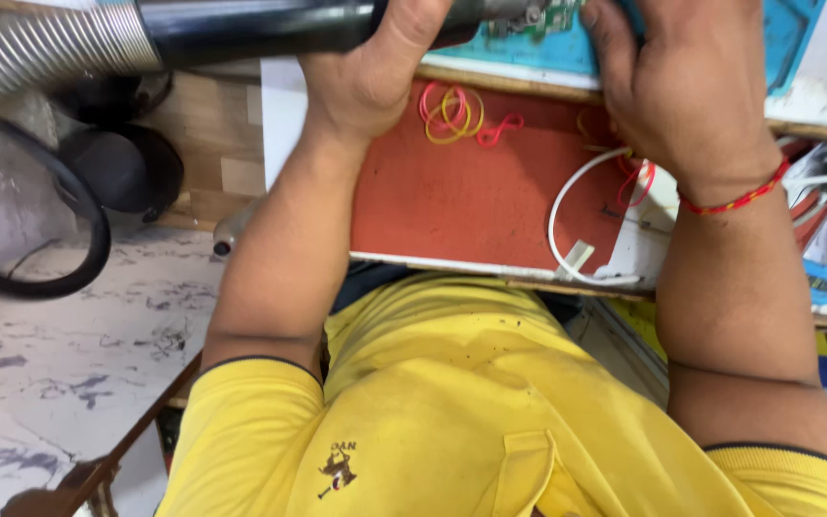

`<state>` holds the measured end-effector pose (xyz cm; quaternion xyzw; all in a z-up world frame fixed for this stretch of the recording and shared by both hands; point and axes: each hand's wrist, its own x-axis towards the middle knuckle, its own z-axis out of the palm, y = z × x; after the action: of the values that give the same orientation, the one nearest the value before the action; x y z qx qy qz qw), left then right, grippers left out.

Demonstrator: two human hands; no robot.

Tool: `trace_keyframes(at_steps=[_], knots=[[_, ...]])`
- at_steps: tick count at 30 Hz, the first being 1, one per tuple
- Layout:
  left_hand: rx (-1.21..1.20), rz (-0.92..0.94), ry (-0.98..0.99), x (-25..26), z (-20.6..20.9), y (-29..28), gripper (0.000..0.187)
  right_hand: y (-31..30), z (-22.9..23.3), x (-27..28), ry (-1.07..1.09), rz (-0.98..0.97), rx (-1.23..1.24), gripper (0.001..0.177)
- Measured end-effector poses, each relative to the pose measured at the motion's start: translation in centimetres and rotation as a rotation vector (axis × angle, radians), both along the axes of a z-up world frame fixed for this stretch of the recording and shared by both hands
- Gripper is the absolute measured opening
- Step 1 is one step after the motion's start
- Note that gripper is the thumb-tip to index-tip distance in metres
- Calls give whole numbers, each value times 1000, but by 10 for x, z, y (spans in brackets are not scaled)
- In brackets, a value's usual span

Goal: The person uses a hot air gun to apply heat to a small circuit board placed on a blue mat. They hold the board steady with one hand while directing the hot air with the other. The person also briefly uses a small tool to adjust components on the board.

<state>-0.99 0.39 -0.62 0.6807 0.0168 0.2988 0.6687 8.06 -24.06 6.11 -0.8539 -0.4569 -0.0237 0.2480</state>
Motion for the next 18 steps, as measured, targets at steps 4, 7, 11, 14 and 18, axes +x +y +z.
trace_keyframes(at_steps=[4,7,11,14,18], knots=[[48,-34,-50,12,28,5,10,8,9,2,3,-25,34,35],[129,-73,-86,14,42,6,10,10,11,2,49,-38,14,36],[139,-92,-61,16,52,7,11,9,11,2,46,-39,-4,39],[184,-92,-83,18,53,5,13,7,10,1,59,-68,-27,38],[203,-54,-114,15,45,3,15,5,8,-2,44,-62,-28,36]])
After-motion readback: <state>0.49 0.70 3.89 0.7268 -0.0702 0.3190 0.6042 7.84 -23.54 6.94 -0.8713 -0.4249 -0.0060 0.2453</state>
